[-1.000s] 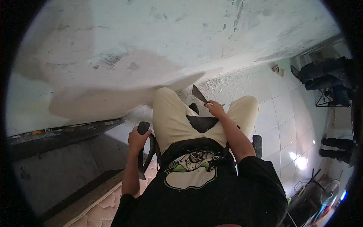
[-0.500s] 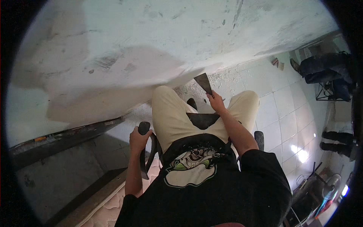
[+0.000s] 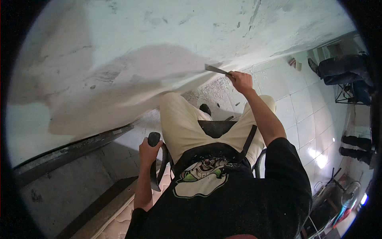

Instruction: The person scrapes the wall with a putty knife while sitting in a chair.

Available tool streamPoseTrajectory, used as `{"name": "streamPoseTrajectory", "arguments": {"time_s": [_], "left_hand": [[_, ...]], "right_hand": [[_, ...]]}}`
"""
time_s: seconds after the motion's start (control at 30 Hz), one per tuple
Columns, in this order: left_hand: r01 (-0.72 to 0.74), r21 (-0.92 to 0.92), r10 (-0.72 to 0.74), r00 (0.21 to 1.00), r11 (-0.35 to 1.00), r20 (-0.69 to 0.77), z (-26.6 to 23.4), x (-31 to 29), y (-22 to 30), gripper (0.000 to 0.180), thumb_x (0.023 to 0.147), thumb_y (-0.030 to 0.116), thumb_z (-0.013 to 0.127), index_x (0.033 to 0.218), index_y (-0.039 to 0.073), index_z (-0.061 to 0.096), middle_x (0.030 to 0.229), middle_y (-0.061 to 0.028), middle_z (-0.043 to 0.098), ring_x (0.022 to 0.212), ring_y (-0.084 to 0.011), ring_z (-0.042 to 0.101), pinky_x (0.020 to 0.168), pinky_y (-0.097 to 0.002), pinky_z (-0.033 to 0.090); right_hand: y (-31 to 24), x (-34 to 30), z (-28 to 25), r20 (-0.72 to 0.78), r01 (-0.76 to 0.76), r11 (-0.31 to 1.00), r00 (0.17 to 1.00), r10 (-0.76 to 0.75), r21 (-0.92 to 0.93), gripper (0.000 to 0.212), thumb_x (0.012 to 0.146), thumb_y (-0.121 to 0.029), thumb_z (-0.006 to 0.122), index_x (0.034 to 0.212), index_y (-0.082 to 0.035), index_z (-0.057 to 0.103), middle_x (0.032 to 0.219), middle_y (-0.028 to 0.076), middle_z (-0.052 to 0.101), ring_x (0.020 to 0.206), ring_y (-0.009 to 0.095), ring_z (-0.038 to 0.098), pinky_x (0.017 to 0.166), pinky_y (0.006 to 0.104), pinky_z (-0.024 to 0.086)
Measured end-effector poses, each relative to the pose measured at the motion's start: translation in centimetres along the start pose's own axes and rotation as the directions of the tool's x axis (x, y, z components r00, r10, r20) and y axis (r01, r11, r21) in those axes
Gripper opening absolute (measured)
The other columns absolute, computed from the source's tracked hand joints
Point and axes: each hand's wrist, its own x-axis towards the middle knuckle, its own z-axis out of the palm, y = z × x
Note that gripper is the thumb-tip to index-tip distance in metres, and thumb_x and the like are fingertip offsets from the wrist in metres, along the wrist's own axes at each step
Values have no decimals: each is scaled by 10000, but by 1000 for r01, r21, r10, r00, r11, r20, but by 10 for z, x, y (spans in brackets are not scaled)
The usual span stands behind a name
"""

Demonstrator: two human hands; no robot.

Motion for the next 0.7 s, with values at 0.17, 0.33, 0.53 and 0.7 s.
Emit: {"name": "streamPoseTrajectory", "arguments": {"time_s": [0.17,0.33,0.53,0.7], "left_hand": [[-35,-8,35,999,999,-17,3,4,1,526,652,415,739,819,-46,550,771,-258,620,774,-426,616,673,-464,478],[10,23,-11,1000,1000,11,5,5,-3,518,653,405,738,812,-46,539,774,-263,618,772,-426,617,672,-462,478],[26,13,-26,1000,1000,11,12,10,-11,509,657,391,743,822,-42,532,770,-270,613,776,-415,623,668,-463,478],[31,-26,-30,999,999,26,7,6,-5,501,666,394,740,830,-31,534,769,-247,610,746,-402,615,652,-455,470]], "right_hand": [[-11,13,5,108,-10,990,994,25,-144,279,863,-407,554,832,-151,661,721,56,639,621,275,623,527,396,477],[-28,19,-7,152,14,981,988,16,-195,280,871,-420,529,847,-179,668,729,53,641,649,256,635,541,385,481],[-26,5,-7,78,-105,973,989,123,-207,260,855,-409,562,822,-174,668,693,50,643,601,260,629,523,393,479],[-22,-2,-7,111,-226,950,961,253,-214,252,848,-399,572,821,-167,668,720,56,653,624,263,638,540,381,492]]}}
